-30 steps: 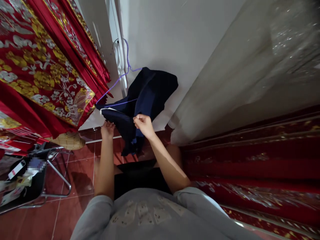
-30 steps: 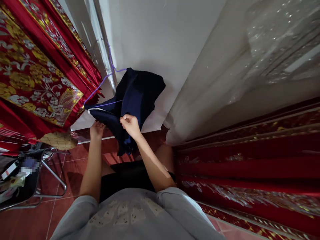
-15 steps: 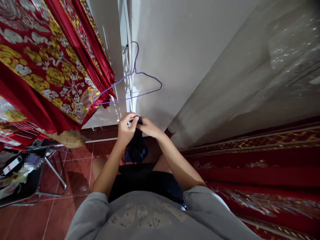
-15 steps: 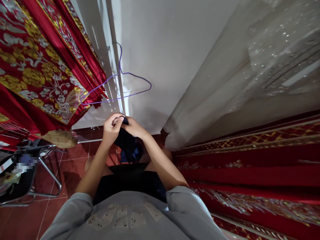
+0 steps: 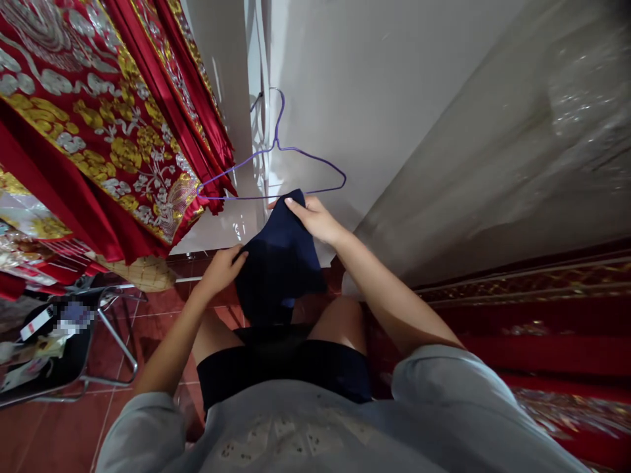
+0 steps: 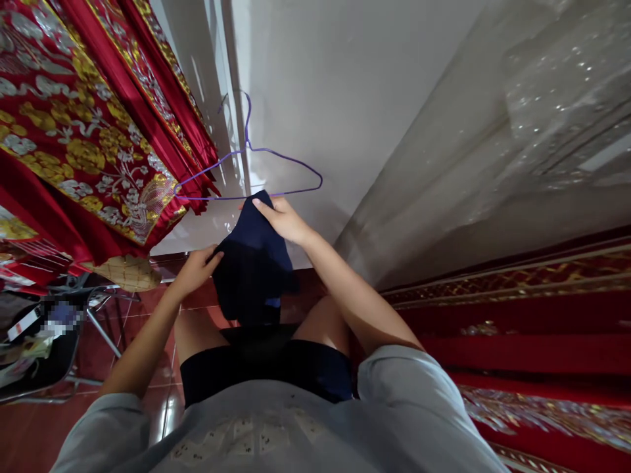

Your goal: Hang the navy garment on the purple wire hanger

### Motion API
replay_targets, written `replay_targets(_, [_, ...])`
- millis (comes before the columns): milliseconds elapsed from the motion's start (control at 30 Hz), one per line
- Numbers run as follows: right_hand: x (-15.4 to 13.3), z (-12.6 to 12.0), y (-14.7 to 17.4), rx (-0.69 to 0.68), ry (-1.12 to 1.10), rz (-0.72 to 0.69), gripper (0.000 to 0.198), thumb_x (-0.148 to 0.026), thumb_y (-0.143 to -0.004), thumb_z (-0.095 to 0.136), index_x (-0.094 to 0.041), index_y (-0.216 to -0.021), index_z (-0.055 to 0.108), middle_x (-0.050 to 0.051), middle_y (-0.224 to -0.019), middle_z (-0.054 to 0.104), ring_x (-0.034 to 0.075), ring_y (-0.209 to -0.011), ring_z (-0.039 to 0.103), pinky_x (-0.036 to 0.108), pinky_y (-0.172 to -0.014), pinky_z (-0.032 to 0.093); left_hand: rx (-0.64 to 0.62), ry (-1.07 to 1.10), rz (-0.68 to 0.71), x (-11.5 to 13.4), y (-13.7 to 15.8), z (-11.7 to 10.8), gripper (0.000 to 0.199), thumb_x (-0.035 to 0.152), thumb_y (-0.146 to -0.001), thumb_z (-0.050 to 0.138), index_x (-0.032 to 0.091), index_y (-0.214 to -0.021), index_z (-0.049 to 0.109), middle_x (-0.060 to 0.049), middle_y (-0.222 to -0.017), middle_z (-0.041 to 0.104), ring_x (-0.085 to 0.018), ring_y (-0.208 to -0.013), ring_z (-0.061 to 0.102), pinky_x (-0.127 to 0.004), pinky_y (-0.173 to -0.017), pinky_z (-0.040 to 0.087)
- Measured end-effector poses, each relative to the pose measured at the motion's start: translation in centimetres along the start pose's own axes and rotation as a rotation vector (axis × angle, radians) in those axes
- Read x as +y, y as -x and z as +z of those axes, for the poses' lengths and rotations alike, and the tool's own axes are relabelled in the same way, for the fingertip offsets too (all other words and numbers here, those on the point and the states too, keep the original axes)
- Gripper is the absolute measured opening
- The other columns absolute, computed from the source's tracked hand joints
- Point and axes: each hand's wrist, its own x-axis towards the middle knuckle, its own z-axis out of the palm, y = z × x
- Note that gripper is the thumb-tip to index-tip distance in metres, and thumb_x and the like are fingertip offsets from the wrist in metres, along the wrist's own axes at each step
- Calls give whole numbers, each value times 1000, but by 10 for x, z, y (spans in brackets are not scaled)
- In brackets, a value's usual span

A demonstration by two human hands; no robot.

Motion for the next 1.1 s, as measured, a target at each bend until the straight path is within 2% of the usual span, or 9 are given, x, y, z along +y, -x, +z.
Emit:
replay_targets(67, [11,-7,-14,12,158,-85,58,-73,-90,55,-20,-102,76,8,-93,74,26,-94,70,41,-93,56,-32,17,-68,1,1,-11,40,47,-97,52,17,-71,54,2,-66,50,-12,-65,47,-25,-65,37])
replay_targets(200, [44,-18,-51,219,352,-161,52,-67,-95,46,-21,-98,71,12,-103,73,30,-111,66,45,-108,47,-331,180,-195,5,11,-21,48,61,-93,53,17,-74,57,1,-66,53,-12,-61,46,-25,-59,36])
replay_targets(333, [72,-18,-61,162,427,59,49,-65,-92,48,-22,-70,53,7,-73,63,23,-77,60,40,-84,52,-296,-188,-173,-3,22,-30,47,53,-94,51,19,-62,47,1,-61,50,-13,-58,44,-28,-61,30])
replay_targets(467, [75,-22,-39,98,436,96,53,-65,-89,51,-22,-60,40,1,-61,46,15,-62,45,31,-63,41,-341,-392,-203,-16,21,-53,42,46,-92,47,21,-58,45,-2,-59,52,-16,-57,47,-31,-62,31])
replay_targets(567, [66,-35,-21,158,416,140,53,-64,-84,53,-22,-57,36,-1,-57,36,12,-57,38,29,-56,31,-228,-454,-158,-15,8,-72,34,41,-91,45,21,-64,52,-6,-71,63,-21,-69,57,-33,-70,39])
replay_targets(700, [54,-56,-8,320,440,162,46,-54,-80,56,-22,-55,33,-2,-57,32,11,-56,34,28,-53,25,45,-496,0,2,-16,-84,30,39,-95,43,20,-79,60,-12,-97,70,-27,-96,63,-40,-92,47])
replay_targets(833, [48,-62,-2,388,431,163,41,-47,-77,57,-22,-55,33,-2,-57,33,10,-55,34,28,-52,24,222,-498,151,22,-42,-81,25,32,-96,45,21,-77,56,-11,-93,66,-28,-98,61,-44,-98,49])
replay_targets(967, [45,-44,8,338,371,113,48,-57,-81,58,-21,-55,37,-2,-55,38,11,-55,37,27,-51,29,262,-343,301,37,-70,-67,15,28,-96,50,19,-92,61,-9,-101,67,-25,-99,63,-41,-99,50])
replay_targets(1100, [35,-29,26,261,296,18,49,-64,-88,56,-18,-73,63,4,-69,63,19,-68,60,30,-62,49,408,-196,372,44,-95,-61,27,24,-100,45,19,-122,60,-9,-112,71,-20,-102,67,-36,-100,50])
